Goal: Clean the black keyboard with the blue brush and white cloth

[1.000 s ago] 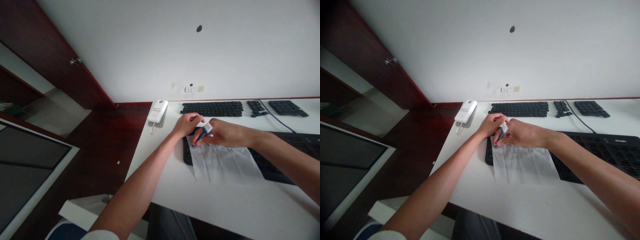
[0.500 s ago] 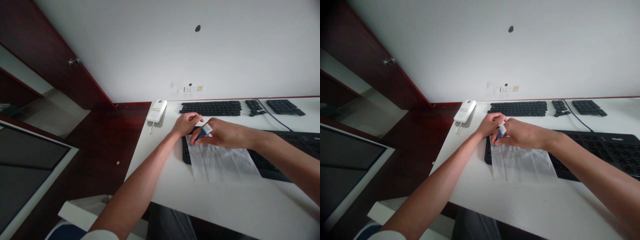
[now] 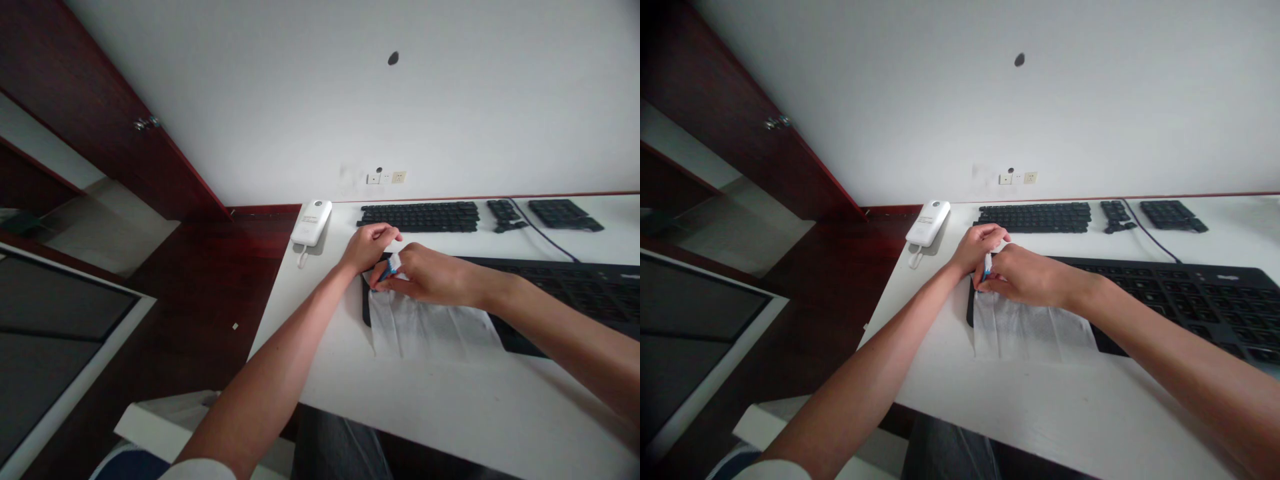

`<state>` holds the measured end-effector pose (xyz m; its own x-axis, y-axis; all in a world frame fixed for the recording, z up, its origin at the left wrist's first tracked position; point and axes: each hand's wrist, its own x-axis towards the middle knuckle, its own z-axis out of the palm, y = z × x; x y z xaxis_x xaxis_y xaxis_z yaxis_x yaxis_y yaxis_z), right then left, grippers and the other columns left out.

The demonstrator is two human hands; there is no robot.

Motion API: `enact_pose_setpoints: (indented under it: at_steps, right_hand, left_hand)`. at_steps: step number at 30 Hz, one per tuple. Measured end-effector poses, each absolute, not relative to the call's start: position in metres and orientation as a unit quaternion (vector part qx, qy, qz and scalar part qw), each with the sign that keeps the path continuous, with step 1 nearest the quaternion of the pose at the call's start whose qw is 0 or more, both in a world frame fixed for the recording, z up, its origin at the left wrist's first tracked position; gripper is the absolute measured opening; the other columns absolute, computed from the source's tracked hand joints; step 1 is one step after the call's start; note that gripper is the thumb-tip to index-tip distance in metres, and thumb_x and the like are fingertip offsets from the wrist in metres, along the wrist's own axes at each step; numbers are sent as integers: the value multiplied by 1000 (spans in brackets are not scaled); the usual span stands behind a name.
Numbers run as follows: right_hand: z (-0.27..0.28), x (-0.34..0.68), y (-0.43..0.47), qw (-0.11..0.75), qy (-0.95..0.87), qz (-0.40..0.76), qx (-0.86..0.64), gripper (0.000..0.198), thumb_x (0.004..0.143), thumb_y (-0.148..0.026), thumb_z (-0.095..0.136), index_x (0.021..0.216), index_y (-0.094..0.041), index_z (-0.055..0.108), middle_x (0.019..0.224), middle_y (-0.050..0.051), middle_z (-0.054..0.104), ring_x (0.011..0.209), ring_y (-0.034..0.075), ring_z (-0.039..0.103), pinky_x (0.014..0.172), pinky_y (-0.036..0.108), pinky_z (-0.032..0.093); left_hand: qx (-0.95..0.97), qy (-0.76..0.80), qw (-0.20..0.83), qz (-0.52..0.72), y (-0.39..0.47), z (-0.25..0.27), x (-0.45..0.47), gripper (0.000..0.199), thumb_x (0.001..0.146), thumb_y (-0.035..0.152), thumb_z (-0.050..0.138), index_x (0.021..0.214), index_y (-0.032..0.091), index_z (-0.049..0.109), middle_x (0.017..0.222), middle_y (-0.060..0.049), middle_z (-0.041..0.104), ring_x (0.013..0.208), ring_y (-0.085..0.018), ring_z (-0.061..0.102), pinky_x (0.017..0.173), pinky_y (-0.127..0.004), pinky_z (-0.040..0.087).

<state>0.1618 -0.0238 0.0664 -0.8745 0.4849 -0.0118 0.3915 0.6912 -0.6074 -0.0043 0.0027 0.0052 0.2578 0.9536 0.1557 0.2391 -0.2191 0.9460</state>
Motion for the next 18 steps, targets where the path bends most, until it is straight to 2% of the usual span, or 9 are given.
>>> enact_pose_setpoints:
  at_steps: [4, 8, 18]
  right_hand:
    - [69, 163, -24, 66, -918, 317, -228, 24, 98, -27, 59, 102, -22, 82, 94, 5, 80, 78, 20, 71, 73, 31, 53]
    - [70, 160, -26, 89, -917, 307, -239, 20, 96, -23, 62, 98, -22, 82, 89, 6, 79, 75, 20, 70, 73, 31, 53]
    - [69, 160, -24, 86, -905, 342, -237, 23, 96, -27, 61, 95, -22, 84, 93, 6, 82, 69, 17, 68, 67, 31, 53]
  left_hand:
    - [665, 439, 442, 412, 5, 1, -4, 30, 99, 38, 54, 91, 15, 72, 77, 0, 59, 71, -15, 48, 64, -26, 36]
    - [657, 425, 462, 417, 5, 0, -5, 29, 98, 37, 56, 88, 14, 72, 76, -2, 60, 71, -15, 50, 64, -27, 38]
    - [662, 417, 459, 422, 8, -4, -4, 29, 96, 39, 57, 87, 16, 72, 81, -1, 64, 76, -16, 54, 71, -26, 43]
